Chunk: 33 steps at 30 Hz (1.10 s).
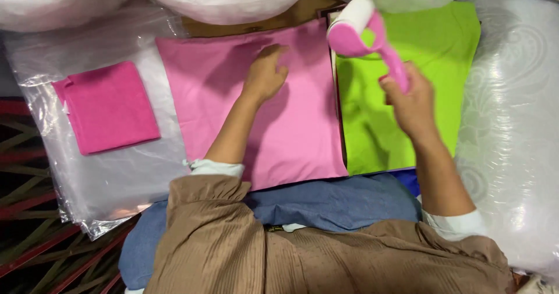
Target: Lint rolling a pink fabric piece to remove debris and then filling it with white fiberfill stuffing.
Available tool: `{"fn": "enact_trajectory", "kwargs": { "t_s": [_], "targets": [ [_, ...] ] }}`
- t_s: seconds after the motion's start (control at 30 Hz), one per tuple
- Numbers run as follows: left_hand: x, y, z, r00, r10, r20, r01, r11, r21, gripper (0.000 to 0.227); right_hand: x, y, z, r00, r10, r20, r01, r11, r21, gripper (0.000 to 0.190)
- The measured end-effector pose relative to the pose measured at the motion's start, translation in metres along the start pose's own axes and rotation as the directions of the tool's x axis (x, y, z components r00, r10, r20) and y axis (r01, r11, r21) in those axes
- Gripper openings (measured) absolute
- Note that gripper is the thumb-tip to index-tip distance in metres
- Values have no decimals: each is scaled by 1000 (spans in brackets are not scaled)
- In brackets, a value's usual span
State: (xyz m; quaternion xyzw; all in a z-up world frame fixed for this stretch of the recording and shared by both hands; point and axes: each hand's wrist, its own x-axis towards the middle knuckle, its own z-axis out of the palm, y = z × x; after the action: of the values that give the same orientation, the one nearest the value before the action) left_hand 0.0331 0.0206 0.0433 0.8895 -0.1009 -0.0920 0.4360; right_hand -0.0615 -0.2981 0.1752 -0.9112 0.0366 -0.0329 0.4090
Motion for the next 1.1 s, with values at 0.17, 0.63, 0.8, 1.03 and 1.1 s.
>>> {"fn": "enact_trajectory", "kwargs": {
  "t_s": [0.17,0.63,0.8,1.03,1.1],
  "targets": [
    [-89,8,-54,957,-266,-118,291,869,400,62,-17,-4,140,952,-192,240,129,958,256,28],
    [-87,-68,-46,938,51,-344,163,808,566,79,26,30,174,899,-376,224,392,919,-32,38],
    [-124,-38,-70,942,-335,30,260,782,566,95,20,34,164,944,-234,233,280,941,-191,37],
    [-212,12,-87,874,-448,190,229,723,652,88,-45,-56,127,852,-238,466,448,792,-415,29],
    [-223,1,-69,911,-369,186,204,792,575,96,-57,-52,128,819,-263,510,465,825,-321,44]
  ]
}}
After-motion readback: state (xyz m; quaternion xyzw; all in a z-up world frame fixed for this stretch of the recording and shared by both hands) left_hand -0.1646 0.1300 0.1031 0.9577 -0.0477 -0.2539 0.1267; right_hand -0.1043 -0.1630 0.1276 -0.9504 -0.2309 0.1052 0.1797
